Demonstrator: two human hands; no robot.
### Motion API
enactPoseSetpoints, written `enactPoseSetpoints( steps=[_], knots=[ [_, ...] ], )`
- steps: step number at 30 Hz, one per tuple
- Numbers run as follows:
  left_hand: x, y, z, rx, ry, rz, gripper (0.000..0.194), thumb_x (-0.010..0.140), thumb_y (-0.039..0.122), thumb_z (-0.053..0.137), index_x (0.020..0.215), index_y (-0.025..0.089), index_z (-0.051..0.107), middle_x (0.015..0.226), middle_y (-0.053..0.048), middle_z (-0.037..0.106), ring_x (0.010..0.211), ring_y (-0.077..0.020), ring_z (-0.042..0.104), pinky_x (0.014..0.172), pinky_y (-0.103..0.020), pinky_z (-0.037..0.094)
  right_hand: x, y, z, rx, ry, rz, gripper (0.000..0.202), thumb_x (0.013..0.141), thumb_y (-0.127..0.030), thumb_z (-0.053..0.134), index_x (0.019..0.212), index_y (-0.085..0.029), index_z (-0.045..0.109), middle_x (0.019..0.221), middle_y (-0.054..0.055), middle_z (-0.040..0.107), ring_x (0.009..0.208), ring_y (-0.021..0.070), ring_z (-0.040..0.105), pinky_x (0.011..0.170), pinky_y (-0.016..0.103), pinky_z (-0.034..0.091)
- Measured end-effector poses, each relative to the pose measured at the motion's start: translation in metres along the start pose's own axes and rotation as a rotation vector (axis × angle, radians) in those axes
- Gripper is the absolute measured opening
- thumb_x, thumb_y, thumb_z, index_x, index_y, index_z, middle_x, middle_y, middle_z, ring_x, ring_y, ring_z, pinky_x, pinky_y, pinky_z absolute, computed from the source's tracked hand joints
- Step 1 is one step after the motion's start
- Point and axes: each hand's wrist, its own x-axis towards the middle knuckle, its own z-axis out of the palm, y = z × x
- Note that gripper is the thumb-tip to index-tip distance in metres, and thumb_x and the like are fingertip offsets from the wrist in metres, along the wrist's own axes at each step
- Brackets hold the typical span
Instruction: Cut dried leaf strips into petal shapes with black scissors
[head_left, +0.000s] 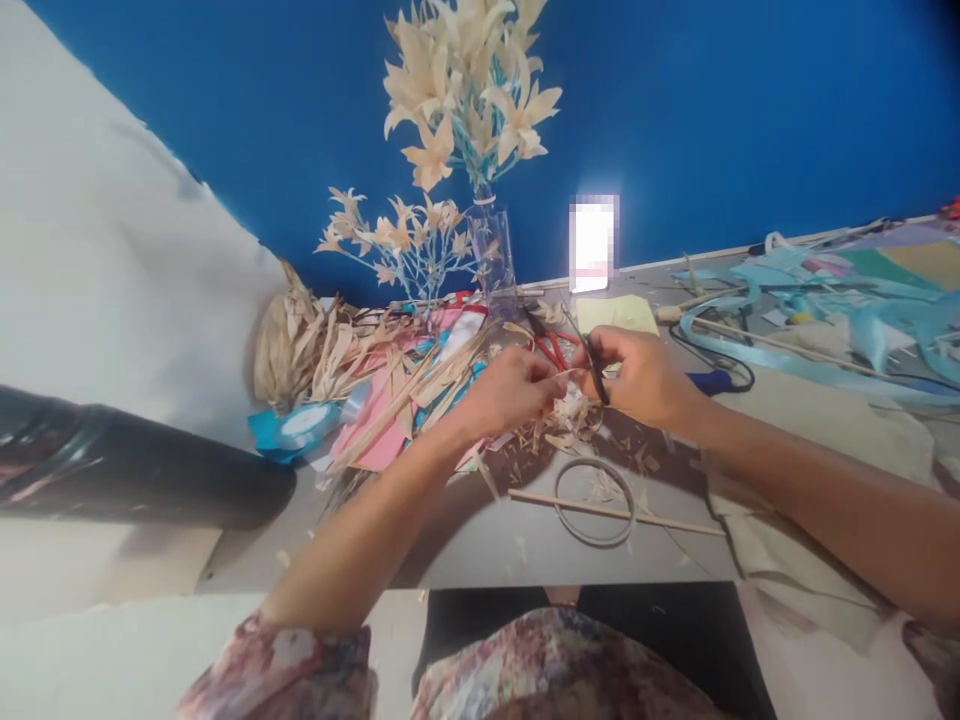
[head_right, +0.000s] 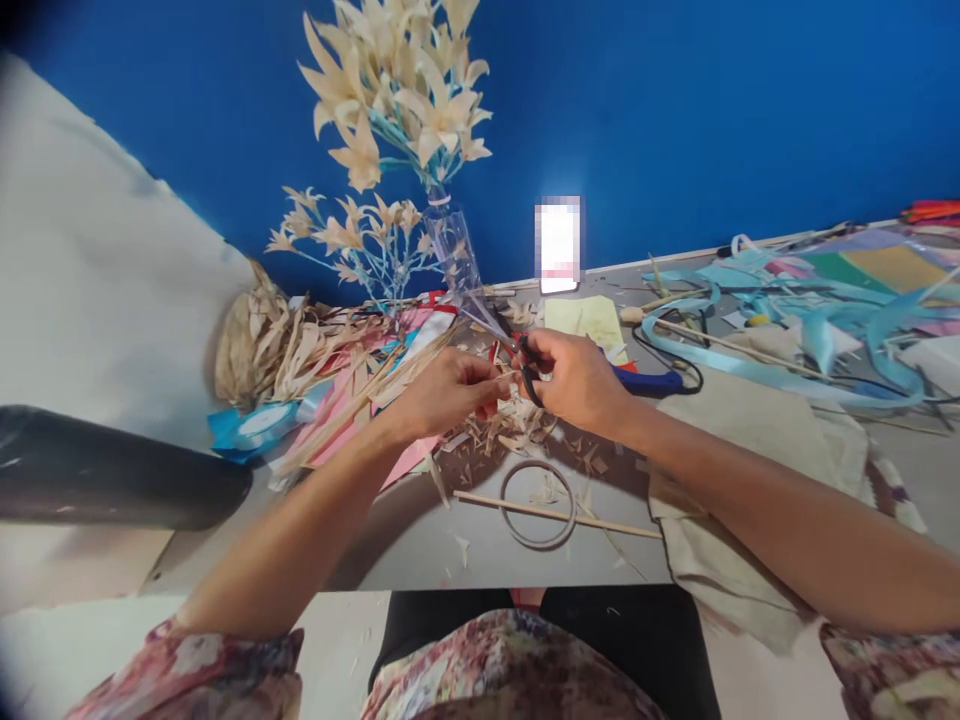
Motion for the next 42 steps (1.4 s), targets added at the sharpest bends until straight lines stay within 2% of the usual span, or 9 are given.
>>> enactPoseSetpoints(
  steps=[4,7,11,17,21,27,33,38,42],
  knots=[
    [-0.013,-0.001,-0.040,0.202,-0.034,0.040,0.029,0.079,0.030,0.054,0.056,0.016,0.063,0.052,0.001,0.056,0.049,-0.0105,0.046,0.050,-0.025,0.032,0.003,0.005,0.002,0.062,0.022,0.047,0.011,0.066,-0.022,0.071,0.072,-0.023,0.061,0.066,0.001,0.064,0.060,0.0192,0.057,0.057,0.030,0.043],
    [-0.023,-0.009,-0.054,0.227,0.169,-0.017,0.029,0.081,0.038,0.054,0.068,0.017,0.068,0.061,0.001,0.061,0.057,-0.0126,0.050,0.055,-0.026,0.034,0.006,0.014,0.004,0.179,-0.009,0.131,0.013,0.067,-0.024,0.072,0.074,-0.021,0.062,0.065,0.001,0.063,0.055,0.0169,0.055,0.052,0.028,0.042],
    [-0.023,-0.017,-0.027,0.139,0.144,0.032,0.032,0.083,0.046,0.054,0.078,0.018,0.070,0.075,-0.001,0.066,0.069,-0.0156,0.055,0.061,-0.026,0.036,0.004,0.023,0.010,0.267,-0.066,0.139,0.015,0.065,-0.024,0.072,0.075,-0.020,0.062,0.065,-0.001,0.062,0.054,0.0148,0.053,0.052,0.027,0.041],
    [-0.015,-0.020,0.020,0.036,0.097,-0.053,0.031,0.078,0.029,0.051,0.048,0.018,0.050,0.046,0.004,0.043,0.047,-0.0106,0.038,0.048,-0.026,0.026,-0.002,0.023,0.016,0.083,-0.080,0.046,0.010,0.064,-0.018,0.065,0.071,-0.023,0.059,0.068,0.000,0.067,0.063,0.0192,0.060,0.062,0.031,0.048],
    [-0.015,-0.030,0.017,-0.222,0.016,-0.199,0.027,0.075,0.033,0.055,0.055,0.017,0.061,0.046,0.002,0.052,0.043,-0.0106,0.043,0.046,-0.025,0.029,0.006,0.027,0.002,0.077,-0.003,0.122,0.011,0.065,-0.020,0.065,0.073,-0.022,0.057,0.075,0.003,0.070,0.071,0.0221,0.065,0.069,0.033,0.050],
    [-0.012,-0.033,0.020,-0.316,0.067,-0.215,0.028,0.074,0.033,0.056,0.054,0.016,0.063,0.045,0.002,0.054,0.042,-0.0098,0.043,0.047,-0.024,0.031,0.007,0.025,-0.003,0.375,-0.258,0.154,0.037,0.068,-0.029,0.073,0.102,-0.020,0.060,0.101,0.006,0.069,0.088,0.0205,0.065,0.074,0.029,0.051],
    [-0.013,-0.030,0.033,-0.234,0.046,-0.138,0.035,0.078,0.035,0.054,0.049,0.016,0.060,0.044,0.002,0.052,0.043,-0.0088,0.041,0.047,-0.024,0.029,-0.005,0.020,0.018,0.047,-0.090,0.077,0.011,0.066,-0.018,0.061,0.077,-0.018,0.059,0.072,0.001,0.066,0.066,0.0159,0.058,0.064,0.026,0.045],
    [-0.013,-0.030,0.033,-0.414,0.112,-0.223,0.031,0.076,0.039,0.058,0.061,0.014,0.067,0.042,0.002,0.051,0.037,-0.0073,0.035,0.043,-0.023,0.023,0.007,0.028,-0.001,0.146,-0.006,0.164,0.015,0.069,-0.023,0.064,0.082,-0.018,0.059,0.074,0.001,0.065,0.067,0.0163,0.059,0.063,0.026,0.045],
    [-0.010,-0.034,0.028,-0.649,0.249,-0.235,0.030,0.072,0.043,0.064,0.067,0.014,0.067,0.045,0.002,0.052,0.038,-0.0062,0.036,0.042,-0.021,0.023,0.010,0.031,-0.017,0.203,-0.302,0.204,0.027,0.078,-0.041,0.065,0.090,-0.017,0.061,0.073,0.000,0.059,0.065,0.0153,0.053,0.057,0.024,0.040]
  ],
)
